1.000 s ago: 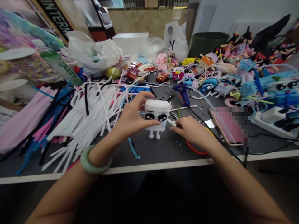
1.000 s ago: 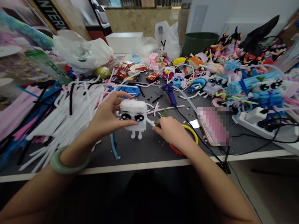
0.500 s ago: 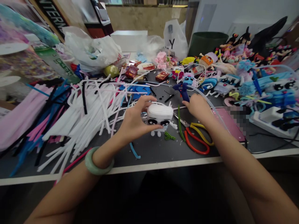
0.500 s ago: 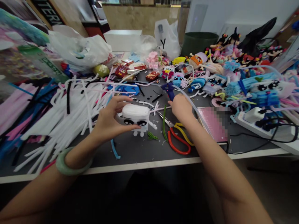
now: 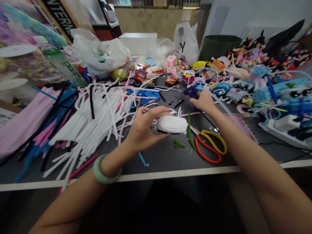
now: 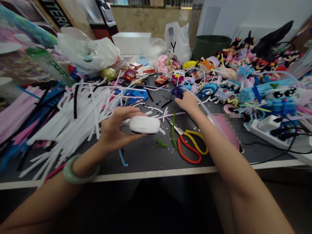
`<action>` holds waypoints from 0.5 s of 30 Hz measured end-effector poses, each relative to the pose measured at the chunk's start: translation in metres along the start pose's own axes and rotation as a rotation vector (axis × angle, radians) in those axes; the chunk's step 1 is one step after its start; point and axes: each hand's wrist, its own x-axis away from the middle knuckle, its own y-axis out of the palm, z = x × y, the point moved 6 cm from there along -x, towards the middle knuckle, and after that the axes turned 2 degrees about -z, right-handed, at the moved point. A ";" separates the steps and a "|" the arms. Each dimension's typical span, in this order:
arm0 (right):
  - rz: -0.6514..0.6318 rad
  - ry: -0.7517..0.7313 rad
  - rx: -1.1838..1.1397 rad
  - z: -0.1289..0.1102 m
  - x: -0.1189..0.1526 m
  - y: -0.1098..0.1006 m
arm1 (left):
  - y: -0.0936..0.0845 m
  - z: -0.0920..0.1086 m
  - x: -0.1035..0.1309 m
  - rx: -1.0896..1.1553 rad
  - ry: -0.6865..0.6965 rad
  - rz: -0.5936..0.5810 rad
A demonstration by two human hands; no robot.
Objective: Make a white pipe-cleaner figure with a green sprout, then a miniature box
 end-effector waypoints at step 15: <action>-0.174 -0.300 -0.816 -0.019 0.102 -0.077 | -0.014 0.003 -0.002 -0.237 0.002 0.063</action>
